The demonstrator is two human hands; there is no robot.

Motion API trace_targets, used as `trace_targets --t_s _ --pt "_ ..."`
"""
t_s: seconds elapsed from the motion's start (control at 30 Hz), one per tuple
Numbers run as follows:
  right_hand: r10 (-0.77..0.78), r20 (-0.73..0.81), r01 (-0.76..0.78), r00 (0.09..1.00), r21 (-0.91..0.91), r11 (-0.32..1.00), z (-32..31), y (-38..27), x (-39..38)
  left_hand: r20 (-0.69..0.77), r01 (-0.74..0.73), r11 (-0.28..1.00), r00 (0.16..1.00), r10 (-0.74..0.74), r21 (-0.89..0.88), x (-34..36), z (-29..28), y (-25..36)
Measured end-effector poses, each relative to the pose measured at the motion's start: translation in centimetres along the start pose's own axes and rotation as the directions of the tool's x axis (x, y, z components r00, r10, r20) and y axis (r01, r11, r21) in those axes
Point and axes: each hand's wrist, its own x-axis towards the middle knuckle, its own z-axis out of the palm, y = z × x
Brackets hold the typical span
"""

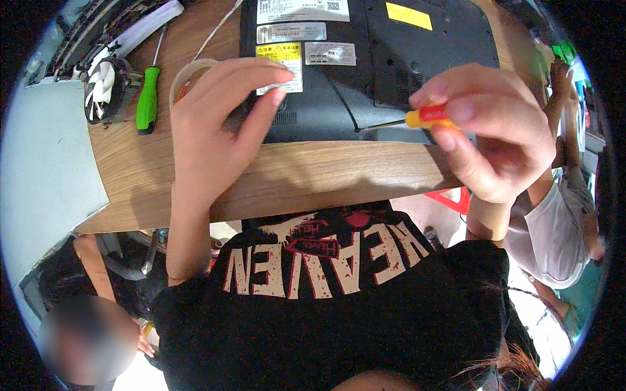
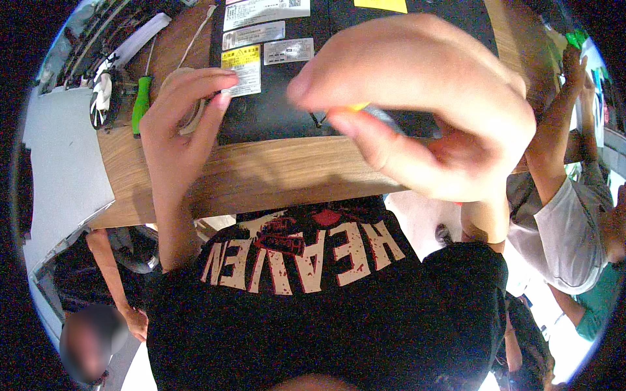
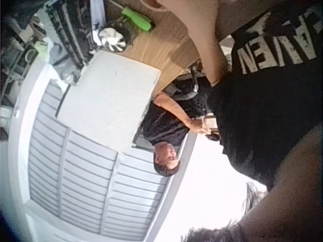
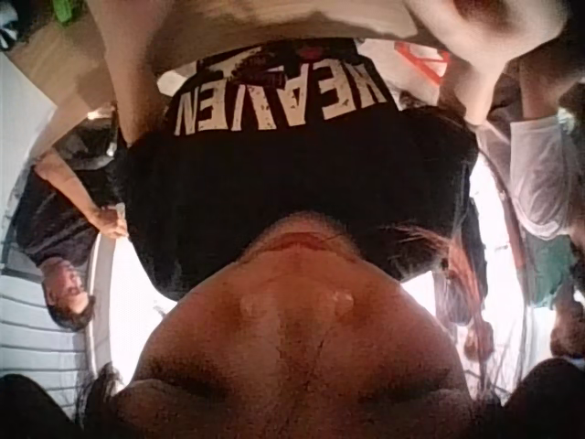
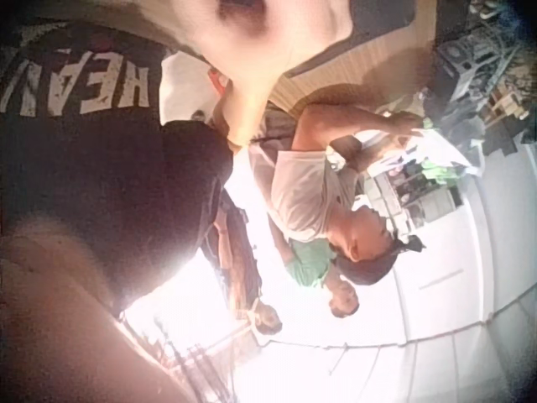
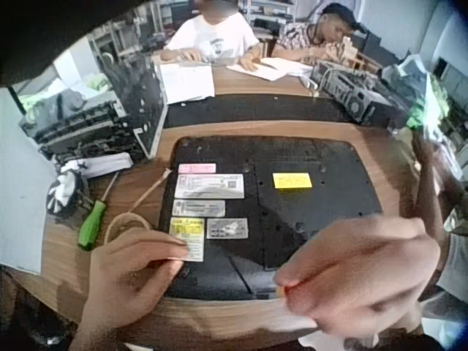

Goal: The person uses a screwdriver to remove screws from the bottom of a laptop, then pulls out a modular component from the side of the device.

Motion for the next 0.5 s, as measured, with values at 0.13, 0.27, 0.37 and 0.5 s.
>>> trace_targets --t_s 0.13,0.27,0.37,0.5 --pt "-0.111 0.134 0.102 0.985 0.074 0.992 -0.1 0.0 0.9 0.138 -0.041 0.982 0.988 0.067 -0.184 1.6 0.4 1.1" --pt "-0.086 0.115 0.085 0.990 0.013 0.996 0.2 -0.7 1.2 0.273 -0.097 0.942 0.943 0.190 -0.320 2.5 1.4 2.1" --pt "0.043 0.035 -0.039 0.998 -0.095 0.995 0.5 -1.6 0.8 0.389 0.002 0.906 0.903 0.180 -0.424 1.9 2.0 2.8" --pt "0.100 -0.133 -0.085 0.986 0.111 0.990 1.8 -1.7 -0.5 0.310 -0.071 0.959 0.937 0.158 -0.274 1.9 3.3 3.3"
